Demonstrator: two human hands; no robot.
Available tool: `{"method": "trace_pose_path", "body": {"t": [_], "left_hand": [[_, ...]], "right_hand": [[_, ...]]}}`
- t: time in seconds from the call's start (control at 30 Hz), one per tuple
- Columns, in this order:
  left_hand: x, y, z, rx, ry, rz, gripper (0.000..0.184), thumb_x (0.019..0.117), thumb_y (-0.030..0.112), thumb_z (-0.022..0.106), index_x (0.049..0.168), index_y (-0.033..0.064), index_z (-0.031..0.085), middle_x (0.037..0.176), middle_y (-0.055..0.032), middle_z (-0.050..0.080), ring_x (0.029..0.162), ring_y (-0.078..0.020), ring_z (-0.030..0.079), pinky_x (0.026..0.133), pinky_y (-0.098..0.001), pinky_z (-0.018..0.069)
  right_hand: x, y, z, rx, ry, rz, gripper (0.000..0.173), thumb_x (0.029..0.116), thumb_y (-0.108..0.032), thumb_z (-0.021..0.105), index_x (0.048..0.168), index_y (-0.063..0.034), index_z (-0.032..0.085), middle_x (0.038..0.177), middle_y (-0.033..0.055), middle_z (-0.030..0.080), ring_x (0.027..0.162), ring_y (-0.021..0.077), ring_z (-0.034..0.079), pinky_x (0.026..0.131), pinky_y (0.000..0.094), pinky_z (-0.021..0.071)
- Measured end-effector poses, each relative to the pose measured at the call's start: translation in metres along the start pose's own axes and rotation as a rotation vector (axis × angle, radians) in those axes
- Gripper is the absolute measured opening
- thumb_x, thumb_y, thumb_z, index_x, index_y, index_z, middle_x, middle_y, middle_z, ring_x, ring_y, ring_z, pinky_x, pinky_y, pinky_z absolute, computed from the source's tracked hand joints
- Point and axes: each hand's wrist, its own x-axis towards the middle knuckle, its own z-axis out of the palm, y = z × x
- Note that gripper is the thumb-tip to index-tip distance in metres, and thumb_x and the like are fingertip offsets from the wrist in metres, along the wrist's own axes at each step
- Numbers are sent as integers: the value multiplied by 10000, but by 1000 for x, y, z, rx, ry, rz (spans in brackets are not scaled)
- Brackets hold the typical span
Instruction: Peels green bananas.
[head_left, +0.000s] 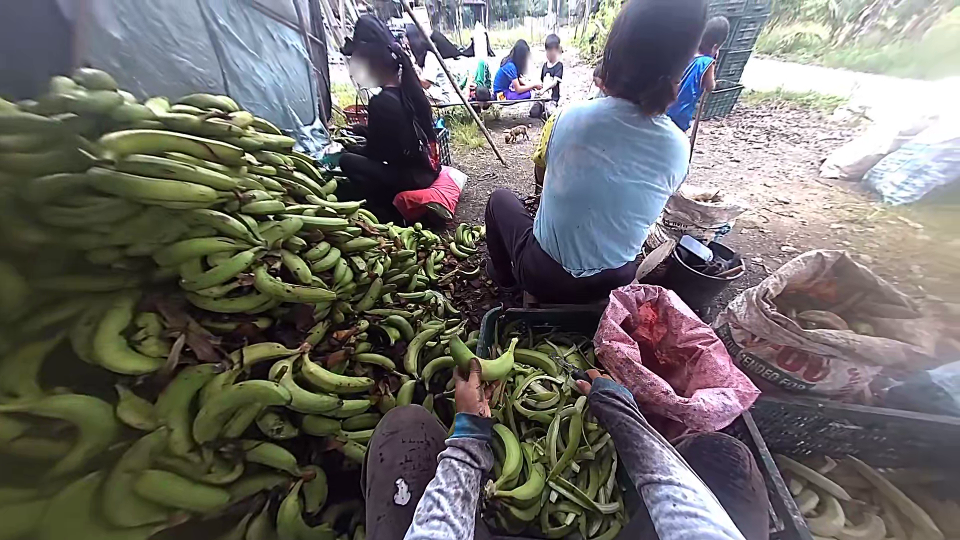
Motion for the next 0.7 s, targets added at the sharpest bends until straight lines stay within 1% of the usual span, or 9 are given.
{"method": "trace_pose_path", "body": {"t": [0.1,0.2,0.27,0.3,0.37,0.4,0.5,0.6,0.7], "left_hand": [[6,4,-6,-34,-165,153,500,1090,117,435,1548,48,249,1317,-191,533,1006,-217,657,775,-369,595],[9,2,-9,126,-117,117,490,1083,105,483,1534,16,314,1330,-248,527,997,-259,645,780,-405,582],[7,-1,-9,202,-78,73,472,1083,134,502,1515,9,361,1333,-280,537,998,-308,646,780,-449,574],[5,-1,-8,180,-83,66,462,1087,145,492,1512,14,365,1317,-273,544,983,-302,649,769,-442,576],[1,1,-6,42,-108,72,456,1101,161,447,1523,31,333,1271,-229,554,948,-249,645,748,-396,574],[0,3,-5,-32,-115,74,458,1109,180,419,1532,45,305,1266,-211,551,951,-235,643,751,-386,573],[3,8,-7,-42,-63,1,481,1112,218,426,1553,85,287,1316,-246,535,980,-300,646,754,-433,576],[4,4,-10,111,-29,-44,495,1090,168,493,1537,53,315,1332,-281,518,976,-327,632,757,-449,565],[1,0,-10,180,-128,51,545,1062,83,528,1546,10,289,1389,-275,494,1052,-286,638,822,-408,576]], "right_hand": [[-4,-12,-15,108,-72,71,556,1099,-317,478,1554,-15,378,1543,277,443,1463,379,417,1208,487,317],[45,36,34,184,192,-104,513,1090,-281,502,1403,127,504,1357,374,565,1312,440,563,1132,480,431],[65,43,39,185,54,41,534,1102,-303,473,1478,74,442,1484,315,487,1420,388,465,1199,480,341],[71,46,45,148,87,83,533,1080,-352,508,1459,23,500,1447,278,547,1380,379,517,1170,516,379],[47,32,33,41,81,123,568,1063,-461,492,1480,-76,512,1433,206,589,1352,339,557,1136,539,415],[23,18,16,64,17,101,598,1076,-441,484,1521,-43,443,1482,240,532,1402,362,502,1170,544,366],[-4,-2,1,179,55,59,606,1061,-352,556,1512,28,417,1484,294,497,1414,380,475,1188,500,348],[-7,-9,7,243,77,47,568,1068,-294,550,1506,41,413,1465,301,511,1401,374,490,1180,476,357],[-16,-19,16,302,59,-51,516,1086,-243,498,1480,83,425,1422,324,538,1364,390,522,1165,488,370]]}}
